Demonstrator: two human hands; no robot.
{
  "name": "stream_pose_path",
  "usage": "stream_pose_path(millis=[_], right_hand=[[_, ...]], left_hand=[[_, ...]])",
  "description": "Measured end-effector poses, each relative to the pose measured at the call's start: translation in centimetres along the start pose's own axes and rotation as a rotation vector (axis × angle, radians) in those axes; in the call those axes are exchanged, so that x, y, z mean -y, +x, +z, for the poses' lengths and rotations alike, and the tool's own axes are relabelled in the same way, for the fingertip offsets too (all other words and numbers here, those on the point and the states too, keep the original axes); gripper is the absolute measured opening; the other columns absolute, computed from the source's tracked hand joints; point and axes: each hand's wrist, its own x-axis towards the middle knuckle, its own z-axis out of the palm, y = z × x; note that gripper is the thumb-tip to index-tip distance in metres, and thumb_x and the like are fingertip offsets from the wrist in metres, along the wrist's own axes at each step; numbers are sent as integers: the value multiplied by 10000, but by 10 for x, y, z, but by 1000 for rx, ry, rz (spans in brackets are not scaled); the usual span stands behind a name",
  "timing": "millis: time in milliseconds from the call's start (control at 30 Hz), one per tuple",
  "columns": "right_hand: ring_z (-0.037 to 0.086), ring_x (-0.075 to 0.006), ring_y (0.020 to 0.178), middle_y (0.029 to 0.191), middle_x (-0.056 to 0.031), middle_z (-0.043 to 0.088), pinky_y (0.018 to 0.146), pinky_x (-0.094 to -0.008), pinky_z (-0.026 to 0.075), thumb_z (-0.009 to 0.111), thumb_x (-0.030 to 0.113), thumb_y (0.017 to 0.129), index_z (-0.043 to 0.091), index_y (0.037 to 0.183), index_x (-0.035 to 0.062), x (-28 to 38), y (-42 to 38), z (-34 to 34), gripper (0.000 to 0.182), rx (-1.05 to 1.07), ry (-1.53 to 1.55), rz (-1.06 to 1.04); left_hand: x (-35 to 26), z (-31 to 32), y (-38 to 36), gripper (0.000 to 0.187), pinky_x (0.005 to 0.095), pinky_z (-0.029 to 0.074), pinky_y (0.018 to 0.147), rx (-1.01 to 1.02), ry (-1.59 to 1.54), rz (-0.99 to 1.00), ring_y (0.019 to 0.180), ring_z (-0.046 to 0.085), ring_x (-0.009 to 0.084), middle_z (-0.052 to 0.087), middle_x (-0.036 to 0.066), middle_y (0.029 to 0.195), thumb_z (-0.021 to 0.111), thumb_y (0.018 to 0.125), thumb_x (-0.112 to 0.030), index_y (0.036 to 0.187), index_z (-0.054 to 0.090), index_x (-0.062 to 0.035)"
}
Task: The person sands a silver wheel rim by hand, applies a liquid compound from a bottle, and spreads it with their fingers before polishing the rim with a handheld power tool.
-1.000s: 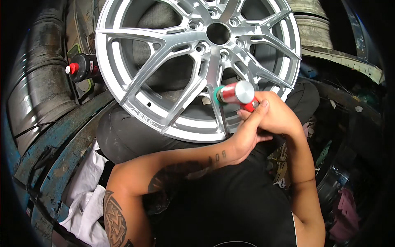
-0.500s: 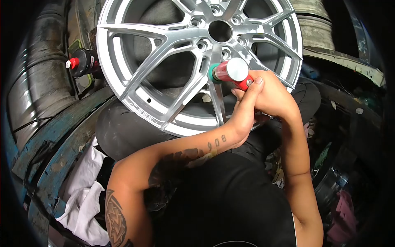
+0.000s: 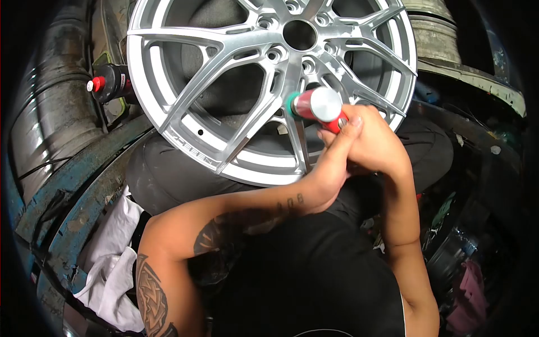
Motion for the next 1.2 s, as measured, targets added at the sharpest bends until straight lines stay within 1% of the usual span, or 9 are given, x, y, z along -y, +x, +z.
stream_pose_path(millis=[100,267,467,800,900,933,1033,1167,1200], right_hand=[[695,-457,820,822,-221,716,712,-453,553,768,241,864,696,963,14,-8,-25,4,258,41,45,34],[681,-476,821,848,-212,718,690,-472,543,776,217,860,708,1020,40,-18,-52,16,248,50,44,4],[660,-484,788,797,-221,694,680,-475,537,781,221,846,672,895,0,-19,-40,14,251,31,4,-13],[659,-431,693,754,-221,692,675,-431,545,793,237,851,689,945,-4,-6,13,-1,278,-6,6,-4],[654,-383,655,752,-205,695,668,-412,543,792,237,859,702,976,4,-8,22,-3,276,-37,65,-17],[570,-137,632,706,-80,680,646,-336,520,807,179,878,729,1024,-5,-6,24,-5,248,-39,54,7],[626,-295,613,747,-180,694,640,-383,525,791,235,872,704,996,3,-13,33,-1,276,-118,131,-9],[617,-236,626,753,-172,695,643,-378,520,794,240,878,701,973,-6,-20,36,6,280,-259,108,7],[658,-248,664,785,-184,711,668,-376,534,798,242,877,715,1009,1,-15,31,4,287,-211,159,43]], left_hand=[[20,-1,-11,747,490,444,1153,46,-64,-95,1417,497,265,472,163,1524,481,1082,-573,1570,297,-40],[32,-7,-29,717,495,422,1187,114,-72,-233,1434,484,263,445,169,1548,489,1094,-521,1576,286,-31],[26,-7,-21,707,497,434,1173,83,-51,-188,1412,504,262,473,161,1528,489,1092,-528,1565,316,-32],[-9,-4,9,784,476,410,1141,-11,20,-30,1424,478,273,477,151,1529,499,1055,-619,1573,324,-57],[-14,-8,20,784,467,399,1140,-1,30,-21,1420,477,272,487,145,1520,508,1047,-629,1572,334,-72],[-17,-10,24,785,464,395,1140,10,39,-15,1418,477,272,491,144,1517,512,1044,-632,1572,338,-77],[-25,-3,30,734,391,481,1021,-79,96,71,1219,612,217,591,126,1367,546,1023,-644,1449,484,-49],[-30,-14,39,850,445,351,1166,11,176,32,1427,461,282,449,168,1552,546,1020,-651,1582,319,-54],[-32,3,28,765,406,461,1060,-139,165,57,1290,574,235,568,145,1397,560,1017,-635,1487,441,-43]])
